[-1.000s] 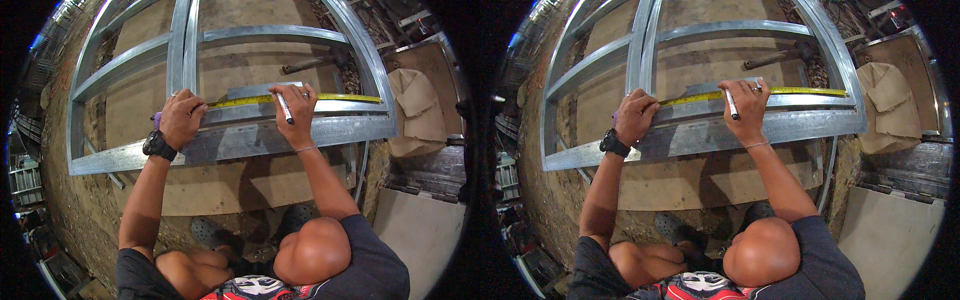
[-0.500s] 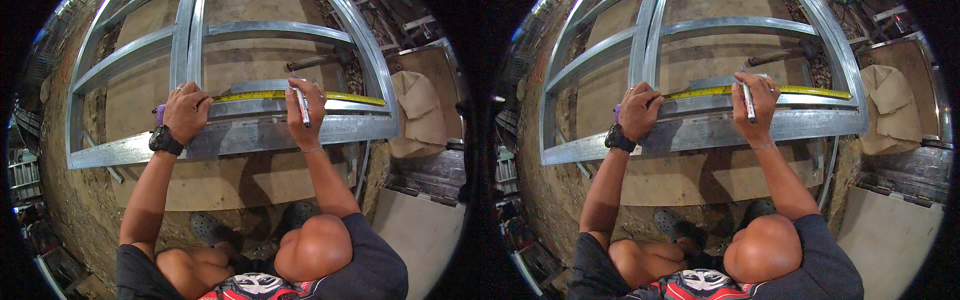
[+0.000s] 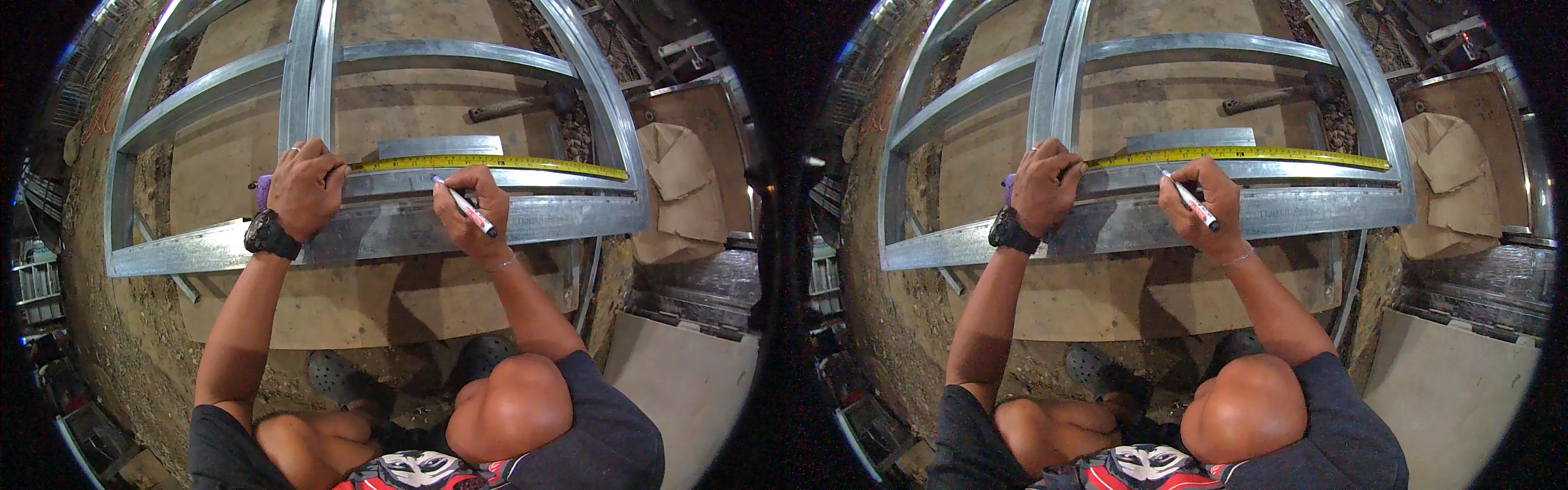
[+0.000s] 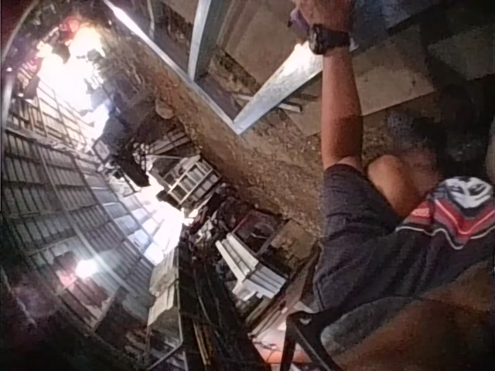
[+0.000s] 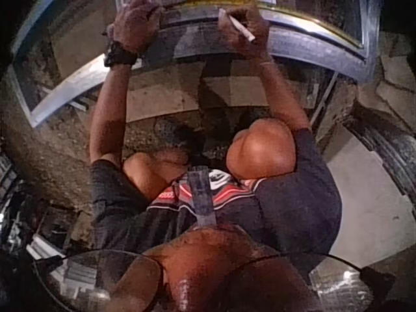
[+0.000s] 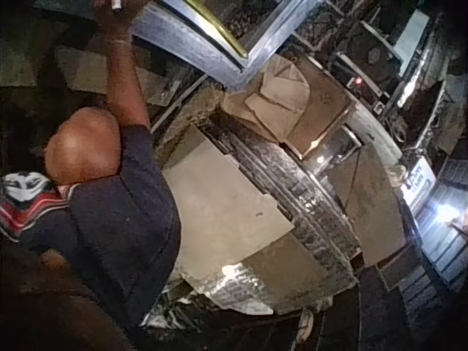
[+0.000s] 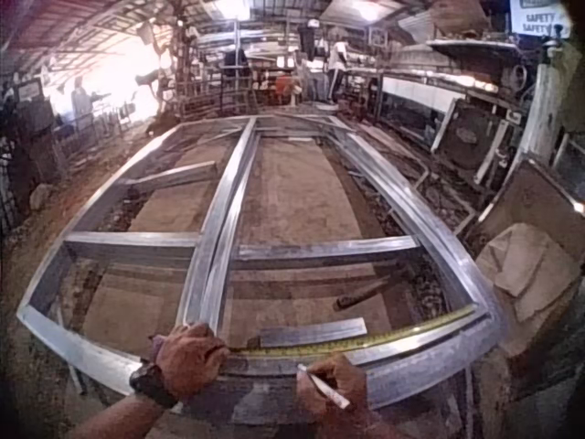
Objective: The person measures a metal frame with a tape measure and marks multiple points with a marker. The person repeatedly repositions the tape measure along different sections of the frame and makes marks at measured intervals.
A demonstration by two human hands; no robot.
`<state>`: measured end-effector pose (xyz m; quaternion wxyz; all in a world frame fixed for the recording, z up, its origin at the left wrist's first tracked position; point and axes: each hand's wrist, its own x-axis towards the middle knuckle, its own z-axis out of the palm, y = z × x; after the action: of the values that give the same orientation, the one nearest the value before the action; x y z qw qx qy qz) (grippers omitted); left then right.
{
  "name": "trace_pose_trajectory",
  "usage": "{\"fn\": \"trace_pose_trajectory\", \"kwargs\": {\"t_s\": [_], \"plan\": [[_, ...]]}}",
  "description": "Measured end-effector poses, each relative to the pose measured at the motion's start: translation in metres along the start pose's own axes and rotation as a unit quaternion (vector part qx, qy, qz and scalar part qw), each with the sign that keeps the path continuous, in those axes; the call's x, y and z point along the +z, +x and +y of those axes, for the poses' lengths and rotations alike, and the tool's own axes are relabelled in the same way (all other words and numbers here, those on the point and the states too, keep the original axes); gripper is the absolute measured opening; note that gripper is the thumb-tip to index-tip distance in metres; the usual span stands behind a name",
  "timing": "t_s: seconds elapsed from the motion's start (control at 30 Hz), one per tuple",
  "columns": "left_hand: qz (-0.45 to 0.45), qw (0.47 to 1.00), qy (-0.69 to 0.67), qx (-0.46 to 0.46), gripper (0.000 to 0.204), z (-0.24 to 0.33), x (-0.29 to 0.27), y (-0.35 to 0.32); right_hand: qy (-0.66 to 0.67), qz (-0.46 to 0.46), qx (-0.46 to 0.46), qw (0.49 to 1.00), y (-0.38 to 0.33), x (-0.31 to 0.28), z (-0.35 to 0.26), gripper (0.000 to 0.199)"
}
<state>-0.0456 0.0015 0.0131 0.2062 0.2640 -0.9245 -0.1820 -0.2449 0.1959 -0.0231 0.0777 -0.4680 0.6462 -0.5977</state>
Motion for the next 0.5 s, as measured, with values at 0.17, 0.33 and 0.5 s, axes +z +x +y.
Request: {"fn": "trace_pose_trajectory", "kwargs": {"t_s": [0.17, 0.33, 0.5], "plan": [[-0.018, 1.000, 0.011, -0.017, 0.014, 0.0037, -0.0013, 0.0005, -0.036, 0.008, -0.060, 0.998, 0.0000, 0.0024, 0.0088, 0.017], [-0.019, 1.000, 0.006, -0.013, 0.014, 0.0004, -0.0017, -0.0001, -0.022, 0.015, -0.042, 0.999, 0.0038, 0.0074, 0.0040, 0.017], [0.003, 1.000, 0.006, 0.000, 0.014, 0.0037, -0.0018, 0.0006, -0.025, 0.013, -0.047, 0.999, 0.0057, 0.0071, 0.0031, 0.016]]}}
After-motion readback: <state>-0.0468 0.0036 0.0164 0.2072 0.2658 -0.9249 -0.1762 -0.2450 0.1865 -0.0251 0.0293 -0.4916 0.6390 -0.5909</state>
